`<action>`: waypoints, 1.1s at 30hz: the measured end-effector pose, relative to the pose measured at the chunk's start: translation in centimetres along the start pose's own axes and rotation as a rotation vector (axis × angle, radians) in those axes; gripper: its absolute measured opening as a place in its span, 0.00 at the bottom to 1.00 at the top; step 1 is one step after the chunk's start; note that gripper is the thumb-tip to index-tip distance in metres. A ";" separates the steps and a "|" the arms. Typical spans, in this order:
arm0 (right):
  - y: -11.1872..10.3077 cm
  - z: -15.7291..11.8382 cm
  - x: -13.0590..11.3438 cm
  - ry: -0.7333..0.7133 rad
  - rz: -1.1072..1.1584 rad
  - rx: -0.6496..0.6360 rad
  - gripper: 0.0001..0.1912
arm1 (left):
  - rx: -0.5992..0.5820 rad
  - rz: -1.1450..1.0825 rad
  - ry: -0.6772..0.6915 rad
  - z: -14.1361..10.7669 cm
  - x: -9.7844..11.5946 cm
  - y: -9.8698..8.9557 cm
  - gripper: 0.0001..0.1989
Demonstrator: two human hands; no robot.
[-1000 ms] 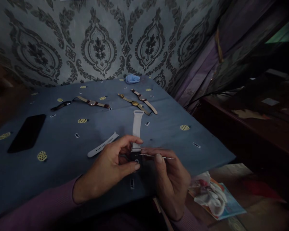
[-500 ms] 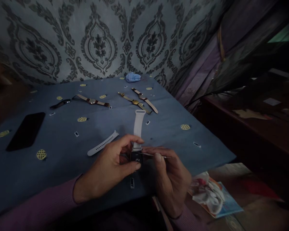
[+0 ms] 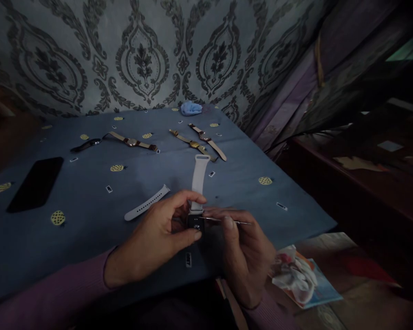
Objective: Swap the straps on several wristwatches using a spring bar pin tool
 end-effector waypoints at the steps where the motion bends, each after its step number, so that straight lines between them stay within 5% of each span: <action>1: 0.0 0.0 0.0 0.001 0.005 0.000 0.10 | 0.002 0.001 0.001 0.0 0.0 0.0 0.20; 12: -0.2 0.0 0.3 -0.018 -0.096 -0.052 0.08 | -0.015 0.001 -0.013 0.0 -0.1 0.0 0.20; 33: -0.7 -0.7 1.6 0.033 -0.308 -0.281 0.09 | -0.091 0.144 -0.112 0.4 -4.0 1.5 0.19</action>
Point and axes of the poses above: each hand's wrist, its own z-axis towards the middle knuckle, its own y-axis out of the palm, x = y × z, the point moved 2 cm from there along z, towards the middle knuckle, and after that the axes turned 15 degrees about z, right-handed, at the moved point
